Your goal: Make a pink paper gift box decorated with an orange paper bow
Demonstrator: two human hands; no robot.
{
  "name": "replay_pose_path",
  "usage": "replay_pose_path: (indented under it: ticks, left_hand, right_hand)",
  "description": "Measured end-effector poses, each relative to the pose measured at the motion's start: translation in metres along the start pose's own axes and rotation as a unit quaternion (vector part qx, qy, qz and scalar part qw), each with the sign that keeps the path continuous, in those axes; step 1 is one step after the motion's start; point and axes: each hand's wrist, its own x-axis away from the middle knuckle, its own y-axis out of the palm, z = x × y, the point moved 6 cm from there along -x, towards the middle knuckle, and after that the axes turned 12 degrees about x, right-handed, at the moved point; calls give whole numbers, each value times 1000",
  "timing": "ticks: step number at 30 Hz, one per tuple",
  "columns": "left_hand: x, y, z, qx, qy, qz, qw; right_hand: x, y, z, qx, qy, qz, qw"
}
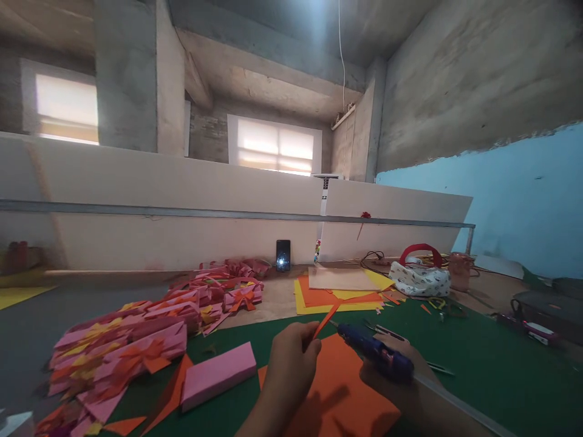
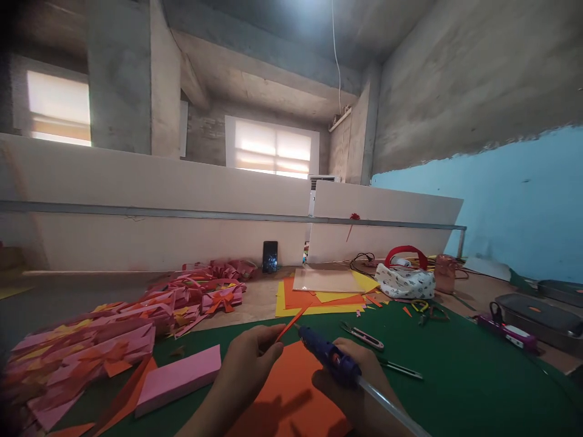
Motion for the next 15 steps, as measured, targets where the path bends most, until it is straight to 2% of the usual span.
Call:
replay_pose_path:
  ticks: [3, 10, 15]
  left_hand:
    - [-1, 2, -2, 8, 5, -6, 1000]
    - [3, 2, 3, 9, 15, -5, 1000]
    - [2, 4, 0, 59, -5, -22, 998]
  right_hand:
    - [1, 3, 0, -6, 6, -47, 999]
    - [2, 0, -2, -31, 59, -32, 997]
    - [3, -3, -6, -26, 59, -24, 998]
